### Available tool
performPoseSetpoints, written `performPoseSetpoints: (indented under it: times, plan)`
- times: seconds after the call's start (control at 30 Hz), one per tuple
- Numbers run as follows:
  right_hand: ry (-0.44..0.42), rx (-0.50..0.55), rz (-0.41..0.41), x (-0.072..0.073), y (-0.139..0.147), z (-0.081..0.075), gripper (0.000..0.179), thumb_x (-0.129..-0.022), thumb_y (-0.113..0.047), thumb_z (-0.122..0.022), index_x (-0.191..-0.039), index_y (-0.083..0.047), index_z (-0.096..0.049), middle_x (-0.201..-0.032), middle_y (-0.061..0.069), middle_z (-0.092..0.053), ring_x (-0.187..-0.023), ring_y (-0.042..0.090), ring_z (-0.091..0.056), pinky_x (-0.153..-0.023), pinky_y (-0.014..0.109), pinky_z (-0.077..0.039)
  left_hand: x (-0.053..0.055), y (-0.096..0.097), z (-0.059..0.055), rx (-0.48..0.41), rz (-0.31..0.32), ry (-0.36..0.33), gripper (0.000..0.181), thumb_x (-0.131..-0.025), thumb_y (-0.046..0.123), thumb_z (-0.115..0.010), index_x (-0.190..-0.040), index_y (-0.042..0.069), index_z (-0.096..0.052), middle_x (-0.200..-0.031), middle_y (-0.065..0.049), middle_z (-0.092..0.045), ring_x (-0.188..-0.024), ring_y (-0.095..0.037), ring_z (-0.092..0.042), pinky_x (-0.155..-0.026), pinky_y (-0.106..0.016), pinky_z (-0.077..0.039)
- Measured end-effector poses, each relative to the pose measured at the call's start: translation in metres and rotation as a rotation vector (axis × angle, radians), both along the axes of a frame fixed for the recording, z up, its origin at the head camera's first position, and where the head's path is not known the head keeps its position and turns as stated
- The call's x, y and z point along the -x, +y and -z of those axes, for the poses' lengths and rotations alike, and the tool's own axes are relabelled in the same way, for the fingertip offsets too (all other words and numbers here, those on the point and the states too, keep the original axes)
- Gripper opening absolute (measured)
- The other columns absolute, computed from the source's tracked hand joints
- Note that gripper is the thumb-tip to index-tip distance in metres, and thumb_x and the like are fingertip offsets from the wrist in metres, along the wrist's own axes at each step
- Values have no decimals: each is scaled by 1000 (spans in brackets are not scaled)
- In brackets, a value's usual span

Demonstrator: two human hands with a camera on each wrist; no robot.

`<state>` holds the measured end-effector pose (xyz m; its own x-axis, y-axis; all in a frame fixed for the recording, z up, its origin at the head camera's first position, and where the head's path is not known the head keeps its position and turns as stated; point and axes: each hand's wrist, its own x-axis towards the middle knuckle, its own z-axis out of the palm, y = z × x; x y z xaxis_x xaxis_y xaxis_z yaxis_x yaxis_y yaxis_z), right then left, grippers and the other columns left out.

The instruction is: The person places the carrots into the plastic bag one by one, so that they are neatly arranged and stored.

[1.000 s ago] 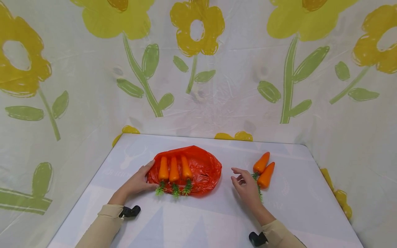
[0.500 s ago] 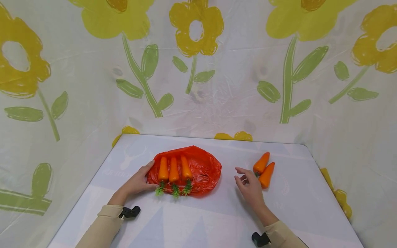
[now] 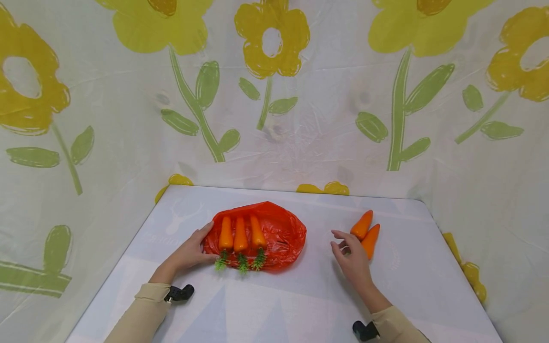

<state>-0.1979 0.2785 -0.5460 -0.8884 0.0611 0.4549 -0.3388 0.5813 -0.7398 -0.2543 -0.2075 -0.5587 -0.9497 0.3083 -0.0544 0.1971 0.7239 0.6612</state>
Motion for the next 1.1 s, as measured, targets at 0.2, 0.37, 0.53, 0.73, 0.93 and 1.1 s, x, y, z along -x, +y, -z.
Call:
performPoseSetpoints:
  times: [0.2,0.37,0.53,0.73,0.93,1.1]
  plan:
    - [-6,-7,11,-1,3,-3,34,-95,-4,-71,-128,-7,-68,-115,16,-69,-84,3,-56,-74,5,-48,-1,0,-1,-3,-8,-8,117,-74,55,-86,-163,15,-23,-166,-14,-26,-149,-54,-15,-119,-65,-21]
    - [12,-4,13,-2,5,-4,33,-94,-2,-71,-127,-5,-68,-113,18,-69,-82,3,-56,-74,5,-48,-1,-1,0,-4,-6,-9,116,-75,54,-86,-163,14,-22,-166,-15,-25,-149,-54,-14,-119,-65,-21]
    - [5,-5,33,-3,10,-5,34,-94,-2,-71,-128,-6,-68,-114,17,-69,-84,2,-56,-74,4,-48,-1,-1,0,-6,-12,-24,117,-75,55,-85,-164,16,-21,-167,-13,-25,-150,-53,-13,-119,-65,-20]
    - [-7,-15,65,-4,15,-6,35,-94,-6,-72,-129,-9,-69,-112,15,-69,-84,1,-57,-74,5,-47,0,0,1,2,-7,-20,117,-75,56,-85,-164,16,-21,-167,-13,-24,-150,-52,-14,-120,-64,-19]
    - [10,-2,82,-6,19,-6,34,-94,-5,-72,-128,-7,-69,-109,16,-69,-80,-2,-57,-68,6,-47,0,0,0,5,-8,-23,117,-75,57,-85,-164,16,-21,-167,-13,-24,-150,-52,-14,-120,-64,-19]
    - [17,-3,96,-7,22,-7,33,-94,-5,-72,-127,-6,-70,-109,15,-69,-80,-3,-57,-68,7,-47,0,0,0,9,-5,-21,117,-75,56,-85,-164,16,-21,-167,-13,-24,-150,-52,-14,-119,-65,-20]
